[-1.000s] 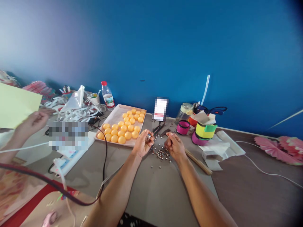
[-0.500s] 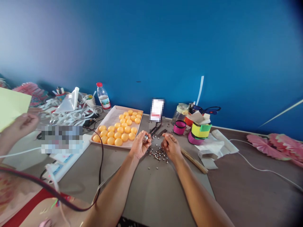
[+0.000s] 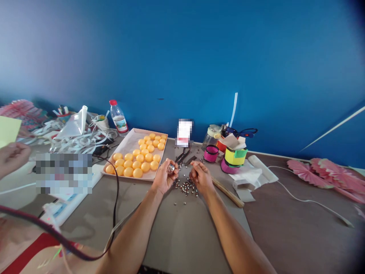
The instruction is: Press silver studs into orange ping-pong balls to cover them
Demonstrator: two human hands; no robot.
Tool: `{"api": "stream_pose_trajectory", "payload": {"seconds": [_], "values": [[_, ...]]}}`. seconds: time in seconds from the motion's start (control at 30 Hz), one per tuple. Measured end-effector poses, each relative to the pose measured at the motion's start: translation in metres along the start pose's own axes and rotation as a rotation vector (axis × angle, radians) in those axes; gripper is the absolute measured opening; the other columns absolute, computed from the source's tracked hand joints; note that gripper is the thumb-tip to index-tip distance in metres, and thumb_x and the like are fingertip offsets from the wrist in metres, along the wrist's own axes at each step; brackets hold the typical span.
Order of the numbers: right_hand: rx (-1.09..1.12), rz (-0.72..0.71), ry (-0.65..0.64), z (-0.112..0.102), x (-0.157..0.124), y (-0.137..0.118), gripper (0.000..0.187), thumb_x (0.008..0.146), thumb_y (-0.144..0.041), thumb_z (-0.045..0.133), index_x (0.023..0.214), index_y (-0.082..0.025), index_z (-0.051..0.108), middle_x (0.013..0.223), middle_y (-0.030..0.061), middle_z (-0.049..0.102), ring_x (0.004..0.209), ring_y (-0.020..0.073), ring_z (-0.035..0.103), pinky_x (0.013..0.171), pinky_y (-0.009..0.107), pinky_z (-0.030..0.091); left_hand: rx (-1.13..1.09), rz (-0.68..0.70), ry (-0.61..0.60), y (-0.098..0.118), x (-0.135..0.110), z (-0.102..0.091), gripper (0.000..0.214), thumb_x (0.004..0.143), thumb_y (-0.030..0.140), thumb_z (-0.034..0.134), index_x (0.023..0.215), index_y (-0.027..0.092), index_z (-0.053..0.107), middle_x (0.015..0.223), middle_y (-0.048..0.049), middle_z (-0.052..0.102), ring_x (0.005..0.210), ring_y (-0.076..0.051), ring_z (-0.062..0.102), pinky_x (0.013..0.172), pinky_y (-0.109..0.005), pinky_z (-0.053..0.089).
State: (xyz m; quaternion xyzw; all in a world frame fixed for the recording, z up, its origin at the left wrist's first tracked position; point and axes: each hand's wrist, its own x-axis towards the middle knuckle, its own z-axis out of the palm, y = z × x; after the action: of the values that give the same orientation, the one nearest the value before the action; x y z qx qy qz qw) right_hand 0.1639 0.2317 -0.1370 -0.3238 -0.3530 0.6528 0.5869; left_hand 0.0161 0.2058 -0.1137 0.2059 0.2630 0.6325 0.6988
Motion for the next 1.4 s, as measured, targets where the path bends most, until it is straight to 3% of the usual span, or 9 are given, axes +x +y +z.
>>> {"api": "stream_pose_trajectory", "payload": {"seconds": [0.37, 0.53, 0.67, 0.77, 1.03, 1.17, 1.4], "values": [[-0.005, 0.004, 0.0, -0.0011, 0.0018, 0.0001, 0.025, 0.069, -0.042, 0.072, 0.077, -0.021, 0.061, 0.038, -0.0105, 0.044, 0.03, 0.0038, 0.025, 0.036, 0.02, 0.023, -0.034, 0.01, -0.03, -0.0015, 0.0027, -0.0017, 0.026, 0.08, 0.038, 0.064, 0.077, 0.013, 0.06, 0.073, -0.0044, 0.06, 0.059, -0.01, 0.056, 0.043, -0.017, 0.041], [-0.02, -0.002, -0.006, -0.0005, 0.0014, 0.0, 0.026, 0.069, -0.042, 0.072, 0.078, -0.021, 0.06, 0.039, -0.0106, 0.044, 0.03, 0.0039, 0.025, 0.036, 0.02, 0.021, -0.106, 0.006, -0.04, 0.0001, 0.0022, -0.0014, 0.022, 0.081, 0.027, 0.062, 0.096, 0.01, 0.063, 0.084, -0.0097, 0.066, 0.074, -0.016, 0.064, 0.066, -0.026, 0.055], [-0.022, 0.005, -0.019, 0.0004, 0.0008, -0.0007, 0.028, 0.067, -0.043, 0.073, 0.078, -0.02, 0.06, 0.038, -0.011, 0.044, 0.03, 0.0038, 0.025, 0.037, 0.021, 0.023, -0.147, -0.005, -0.041, 0.0015, 0.002, -0.0012, 0.023, 0.08, 0.018, 0.062, 0.101, 0.009, 0.061, 0.097, -0.0147, 0.068, 0.092, -0.021, 0.066, 0.086, -0.034, 0.054], [-0.012, 0.008, -0.014, 0.0, 0.0004, -0.0002, 0.027, 0.068, -0.042, 0.072, 0.078, -0.02, 0.06, 0.038, -0.0108, 0.045, 0.03, 0.0035, 0.025, 0.037, 0.021, 0.023, -0.153, -0.005, -0.054, 0.0017, 0.0023, -0.003, 0.024, 0.079, 0.019, 0.064, 0.101, 0.008, 0.061, 0.101, -0.0165, 0.067, 0.098, -0.023, 0.065, 0.091, -0.036, 0.052], [-0.01, 0.007, -0.021, -0.0019, 0.0025, 0.0031, 0.026, 0.068, -0.04, 0.072, 0.079, -0.02, 0.06, 0.039, -0.0108, 0.045, 0.03, 0.0037, 0.024, 0.036, 0.02, 0.02, -0.213, -0.001, -0.064, 0.0021, 0.004, -0.0057, 0.014, 0.079, 0.015, 0.065, 0.092, 0.01, 0.063, 0.084, -0.0088, 0.066, 0.088, -0.018, 0.065, 0.082, -0.029, 0.055], [-0.018, 0.01, -0.02, -0.0011, 0.0027, 0.0029, 0.027, 0.067, -0.041, 0.072, 0.078, -0.02, 0.059, 0.039, -0.0109, 0.045, 0.03, 0.0037, 0.023, 0.036, 0.02, 0.021, -0.181, 0.011, -0.049, 0.0046, 0.0036, -0.0016, 0.014, 0.077, 0.015, 0.067, 0.09, 0.012, 0.062, 0.085, -0.0097, 0.065, 0.083, -0.018, 0.065, 0.069, -0.026, 0.055], [-0.03, 0.016, -0.038, 0.003, -0.0023, -0.0002, 0.025, 0.068, -0.039, 0.071, 0.08, -0.021, 0.059, 0.042, -0.0103, 0.047, 0.032, 0.0042, 0.025, 0.04, 0.021, 0.026, -0.189, 0.041, -0.044, 0.0038, 0.0066, -0.0024, 0.017, 0.074, 0.016, 0.07, 0.089, 0.013, 0.061, 0.082, -0.0084, 0.065, 0.079, -0.017, 0.064, 0.063, -0.022, 0.051]]}}
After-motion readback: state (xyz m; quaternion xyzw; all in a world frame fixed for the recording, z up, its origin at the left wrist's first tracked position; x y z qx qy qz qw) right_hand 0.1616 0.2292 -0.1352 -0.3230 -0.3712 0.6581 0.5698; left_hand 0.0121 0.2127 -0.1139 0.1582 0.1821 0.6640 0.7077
